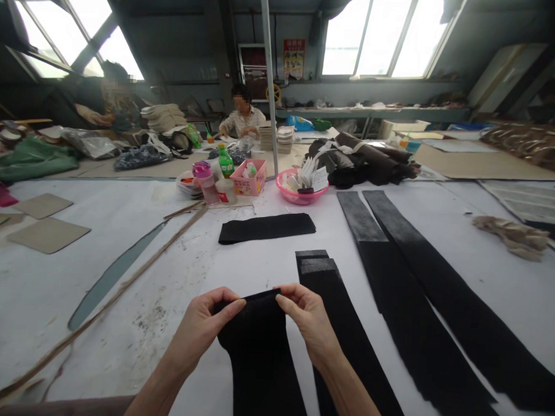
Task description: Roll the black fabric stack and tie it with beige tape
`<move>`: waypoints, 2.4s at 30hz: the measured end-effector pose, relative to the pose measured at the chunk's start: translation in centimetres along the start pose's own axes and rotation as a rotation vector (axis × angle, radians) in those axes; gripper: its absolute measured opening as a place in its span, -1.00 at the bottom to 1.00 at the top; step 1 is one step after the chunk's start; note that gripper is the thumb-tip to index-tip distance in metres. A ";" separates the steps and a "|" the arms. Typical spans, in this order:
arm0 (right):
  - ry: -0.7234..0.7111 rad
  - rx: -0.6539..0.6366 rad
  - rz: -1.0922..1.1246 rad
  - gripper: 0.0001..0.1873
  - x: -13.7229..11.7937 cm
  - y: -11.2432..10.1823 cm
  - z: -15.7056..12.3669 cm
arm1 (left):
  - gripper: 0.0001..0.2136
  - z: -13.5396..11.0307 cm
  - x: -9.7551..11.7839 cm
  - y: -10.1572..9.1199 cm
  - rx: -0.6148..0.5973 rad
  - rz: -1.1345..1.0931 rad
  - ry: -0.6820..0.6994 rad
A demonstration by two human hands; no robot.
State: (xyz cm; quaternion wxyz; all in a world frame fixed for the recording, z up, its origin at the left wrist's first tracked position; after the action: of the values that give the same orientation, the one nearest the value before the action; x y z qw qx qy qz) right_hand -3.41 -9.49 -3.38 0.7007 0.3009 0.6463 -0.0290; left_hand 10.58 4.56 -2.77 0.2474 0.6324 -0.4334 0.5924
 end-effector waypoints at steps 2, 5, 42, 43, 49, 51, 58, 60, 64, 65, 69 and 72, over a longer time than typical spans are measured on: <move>-0.004 0.010 0.007 -0.78 0.1 0.0 -0.1 | -0.68 0.1 -0.2 0.0 0.004 -0.032 -0.011; -0.010 0.038 0.017 -0.80 0.3 0.0 0.1 | -0.69 0.0 -0.8 -0.4 0.033 -0.084 -0.034; -0.072 0.140 0.024 -0.76 -0.2 1.4 -1.3 | -0.74 -2.1 -0.6 -1.0 -0.167 -0.148 -0.017; -0.071 0.140 0.018 -0.76 -0.1 1.4 -1.4 | -0.74 -2.2 -0.5 -1.1 -0.181 -0.145 -0.020; -0.091 0.135 -0.022 -0.76 -0.2 1.8 -1.5 | -0.75 -2.2 0.6 -0.2 -0.092 -0.021 0.003; -0.111 0.139 -0.042 -0.76 -0.2 1.9 -1.6 | -0.75 -2.0 1.1 0.3 -0.017 0.032 0.035; -0.051 0.013 0.002 -0.74 0.6 2.2 -1.6 | -0.80 -1.9 0.7 0.8 -0.044 -0.071 0.056; -0.047 0.020 -0.022 -0.77 0.7 2.1 -1.6 | -0.79 -1.8 0.5 0.7 -0.046 -0.072 0.043; -0.043 0.029 -0.048 -0.73 0.8 2.1 -1.6 | -0.78 -1.6 0.0 0.8 -0.050 -0.081 0.011; -0.045 0.031 -0.048 -0.73 0.7 2.1 -1.7 | -0.78 -1.6 -0.1 0.8 -0.054 -0.090 0.006; -0.058 0.047 -0.026 -0.74 0.7 2.0 -1.7 | -0.78 -1.5 -0.4 1.0 -0.070 -0.103 -0.003; -0.069 0.063 -0.017 -0.74 0.7 1.9 -1.7 | -0.77 -1.6 -0.1 1.2 -0.094 -0.106 -0.018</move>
State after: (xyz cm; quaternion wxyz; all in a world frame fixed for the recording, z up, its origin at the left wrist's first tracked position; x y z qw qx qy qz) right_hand -4.04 -6.93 -3.29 0.7125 0.3161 0.6229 -0.0659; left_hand 8.72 5.34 -2.84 0.3040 0.6474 -0.4291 0.5517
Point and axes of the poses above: each hand's wrist, its own z-axis towards the middle knuckle, its own y-axis out of the palm, x = y × z, the point moved 4 cm from there along z, towards the middle knuckle, and after that the axes turned 8 degrees about -x, right-handed, at the moved point
